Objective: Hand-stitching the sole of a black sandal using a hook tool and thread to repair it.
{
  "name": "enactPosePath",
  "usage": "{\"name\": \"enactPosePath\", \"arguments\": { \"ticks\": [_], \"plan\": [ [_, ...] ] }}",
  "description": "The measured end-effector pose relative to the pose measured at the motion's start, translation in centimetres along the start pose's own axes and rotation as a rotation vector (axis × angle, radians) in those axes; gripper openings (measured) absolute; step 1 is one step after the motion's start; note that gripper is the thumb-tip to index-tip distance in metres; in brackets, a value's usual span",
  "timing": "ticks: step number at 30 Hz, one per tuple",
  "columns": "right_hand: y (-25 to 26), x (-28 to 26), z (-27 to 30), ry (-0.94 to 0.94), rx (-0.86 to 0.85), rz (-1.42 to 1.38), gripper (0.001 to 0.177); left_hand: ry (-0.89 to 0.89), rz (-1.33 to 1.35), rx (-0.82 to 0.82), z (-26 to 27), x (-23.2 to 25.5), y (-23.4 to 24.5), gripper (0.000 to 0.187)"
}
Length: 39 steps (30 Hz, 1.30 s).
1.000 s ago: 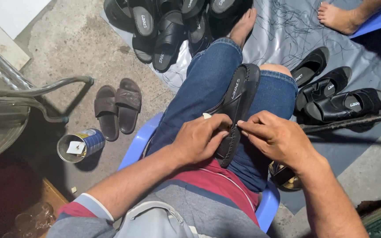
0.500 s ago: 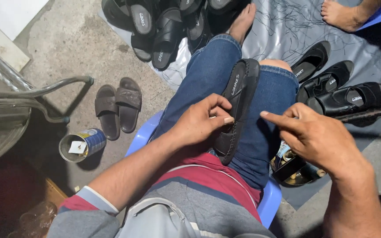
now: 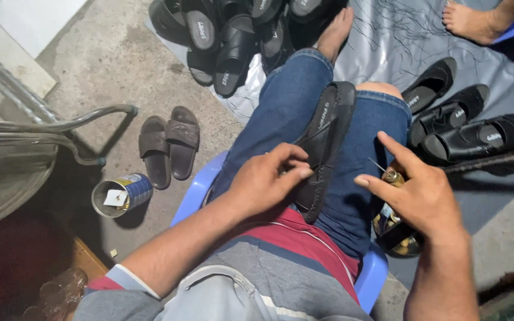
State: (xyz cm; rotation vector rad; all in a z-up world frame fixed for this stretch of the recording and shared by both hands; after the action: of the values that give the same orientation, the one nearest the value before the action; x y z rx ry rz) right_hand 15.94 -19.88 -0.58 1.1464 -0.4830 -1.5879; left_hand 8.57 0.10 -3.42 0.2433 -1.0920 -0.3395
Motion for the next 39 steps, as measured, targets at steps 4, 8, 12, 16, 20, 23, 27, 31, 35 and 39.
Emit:
{"name": "enactPosePath", "arguments": {
  "ticks": [4, 8, 12, 16, 20, 23, 27, 31, 35, 39],
  "plan": [
    [-1.5, -0.9, 0.5, -0.038, 0.029, -0.166, 0.029, -0.057, -0.231, 0.099, 0.6, 1.5, -0.2, 0.032],
    [-2.2, 0.4, 0.8, 0.002, 0.096, -0.197, 0.012, 0.035, -0.424, -0.071, 0.5, 1.9, -1.6, 0.037],
    [-3.9, -1.9, 0.6, 0.510, 0.054, -0.420, 0.007, -0.045, -0.372, -0.164, 0.4, 2.4, -2.7, 0.033],
    [-5.4, -1.4, -0.1, 0.264, -0.091, -0.608, 0.015, -0.082, -0.295, -0.158, 0.6, 2.1, -2.1, 0.031],
    [-5.8, -1.6, -0.2, 0.187, -0.081, -0.671, 0.018, 0.002, -0.135, -0.192, 1.3, 1.2, -1.4, 0.033],
    [-6.1, -1.7, -0.3, 0.274, -0.064, -0.668, 0.016, 0.046, -0.086, -0.225, 2.2, 0.8, -1.1, 0.038],
    [-5.2, -3.7, 1.2, 0.105, 0.010, -0.465, 0.012, 0.155, 0.273, -0.280, 2.2, -1.0, -1.6, 0.038],
    [-6.3, -4.3, 0.6, 0.197, 0.057, -0.321, 0.024, 0.248, 0.664, -0.248, 0.3, -3.5, -3.2, 0.037],
    [-6.6, -4.1, -0.6, 0.239, 0.159, -0.001, 0.014, 0.239, 0.735, -0.217, 0.0, -3.2, -3.0, 0.041],
    [-4.3, -0.9, -1.7, 0.114, 0.187, -0.487, 0.007, 0.220, 0.238, -0.145, 1.7, -0.4, 1.2, 0.040]
  ]
}}
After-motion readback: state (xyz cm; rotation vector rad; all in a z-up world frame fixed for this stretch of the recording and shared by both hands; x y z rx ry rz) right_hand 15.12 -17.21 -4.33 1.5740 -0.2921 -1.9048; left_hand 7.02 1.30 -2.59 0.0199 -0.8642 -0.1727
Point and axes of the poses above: each hand's wrist, its own z-axis away from the middle knuckle, its own y-axis out of the back of the hand, x = y × z, the point moved 10 cm from there along -z, towards the middle knuckle, and after that the axes turned 2 degrees about y, right-handed, at the moved point
